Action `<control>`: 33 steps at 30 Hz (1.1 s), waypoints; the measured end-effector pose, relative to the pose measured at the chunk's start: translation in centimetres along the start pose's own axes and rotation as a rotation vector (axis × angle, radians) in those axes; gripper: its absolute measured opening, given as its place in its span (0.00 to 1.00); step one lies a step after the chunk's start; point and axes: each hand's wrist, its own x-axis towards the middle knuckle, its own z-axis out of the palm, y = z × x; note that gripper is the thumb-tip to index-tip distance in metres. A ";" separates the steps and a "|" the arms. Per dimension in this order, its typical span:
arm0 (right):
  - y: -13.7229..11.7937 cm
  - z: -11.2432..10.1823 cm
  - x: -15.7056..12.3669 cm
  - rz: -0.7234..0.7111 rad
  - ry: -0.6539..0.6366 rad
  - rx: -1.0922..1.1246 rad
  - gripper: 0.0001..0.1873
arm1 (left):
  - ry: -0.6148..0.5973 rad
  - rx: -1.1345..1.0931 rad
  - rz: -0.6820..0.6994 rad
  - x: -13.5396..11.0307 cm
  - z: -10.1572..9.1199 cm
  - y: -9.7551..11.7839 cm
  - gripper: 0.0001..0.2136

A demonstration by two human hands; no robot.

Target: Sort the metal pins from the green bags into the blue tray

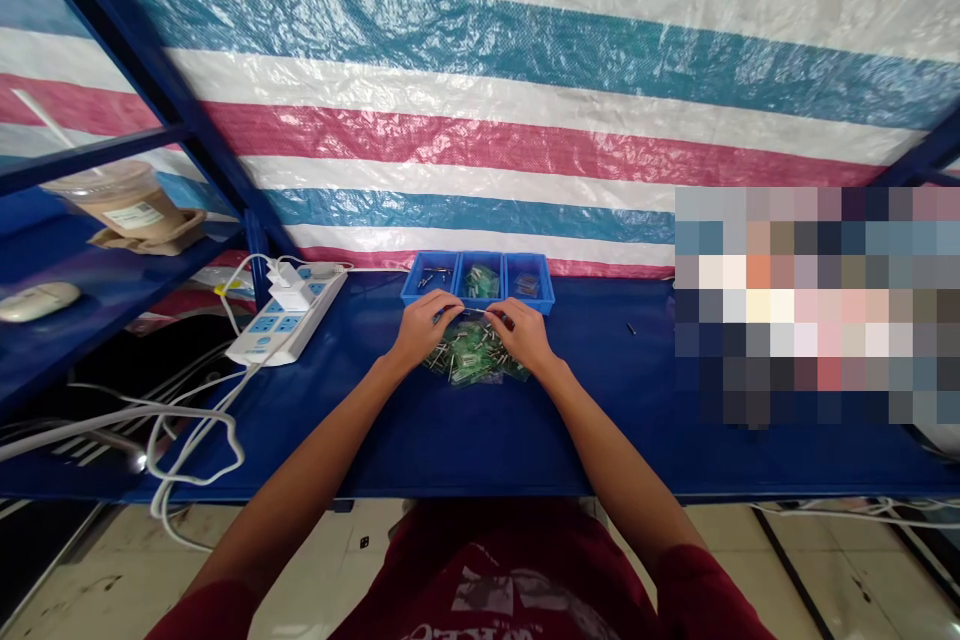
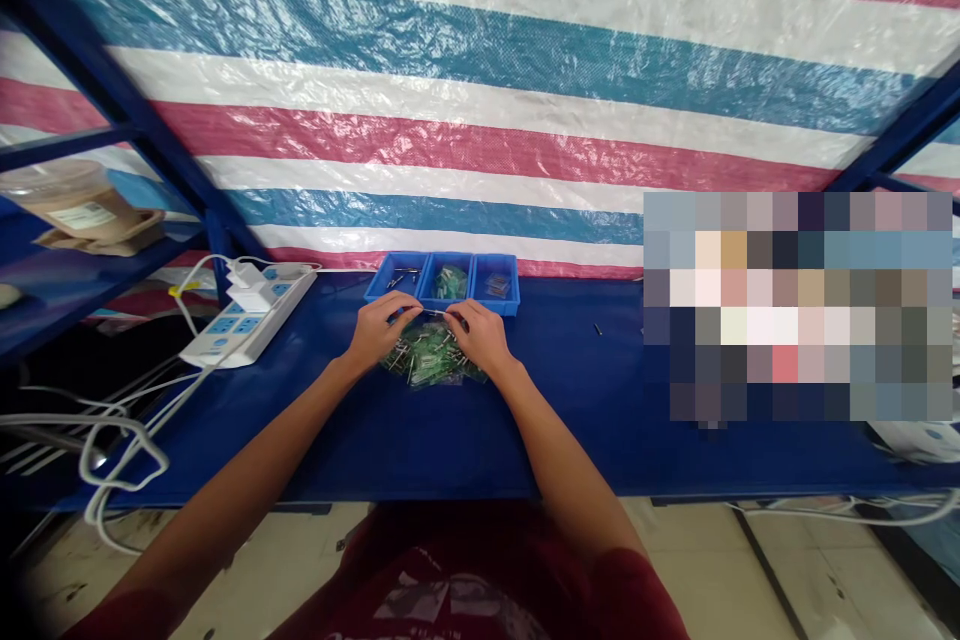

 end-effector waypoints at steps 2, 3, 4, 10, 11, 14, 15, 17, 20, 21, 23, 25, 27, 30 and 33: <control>0.0 0.1 0.0 0.009 0.010 0.006 0.13 | 0.024 0.009 -0.002 0.0 -0.1 0.2 0.11; 0.0 0.1 0.0 0.013 0.014 0.012 0.13 | 0.033 0.013 -0.001 0.0 -0.1 0.3 0.11; -0.1 0.1 0.0 0.016 0.014 0.017 0.13 | 0.038 0.016 0.002 0.0 0.0 0.4 0.11; 0.0 0.1 -0.1 0.039 0.001 0.027 0.15 | 0.021 0.013 -0.018 -0.3 0.2 0.5 0.13; 0.0 0.0 -0.1 0.039 0.000 0.028 0.15 | 0.015 0.016 -0.026 -0.4 0.2 0.5 0.13; -0.1 0.0 -0.1 0.048 -0.006 0.033 0.16 | -0.001 0.021 -0.051 -0.4 0.2 0.6 0.14; -0.2 0.0 -0.1 0.055 -0.010 0.032 0.16 | -0.004 0.021 -0.060 -0.4 0.2 0.6 0.14; -0.4 0.0 -0.1 0.067 -0.020 0.032 0.16 | -0.002 0.018 -0.077 -0.4 0.2 0.6 0.15; -0.5 -0.1 -0.1 0.073 -0.019 0.036 0.17 | 0.001 -0.015 -0.088 -0.4 0.2 0.7 0.14; -0.5 -0.1 -0.1 0.071 -0.012 0.040 0.17 | 0.000 -0.035 -0.092 -0.4 0.2 0.7 0.14; -0.5 -0.2 0.0 0.062 0.006 0.052 0.16 | 0.001 -0.082 -0.104 -0.4 0.3 0.8 0.13; -0.5 -0.2 -0.1 0.051 0.021 0.066 0.16 | 0.011 -0.132 -0.131 -0.3 0.3 0.9 0.12; -0.4 -0.1 -0.1 0.041 0.027 0.080 0.16 | 0.034 -0.192 -0.174 -0.2 0.4 1.0 0.12; -0.5 0.2 -0.2 0.043 0.016 0.081 0.16 | 0.073 -0.307 -0.265 -0.2 0.6 1.1 0.11; -0.6 0.4 -0.2 0.057 -0.017 0.050 0.16 | 0.073 -0.455 -0.371 -0.1 0.9 1.2 0.12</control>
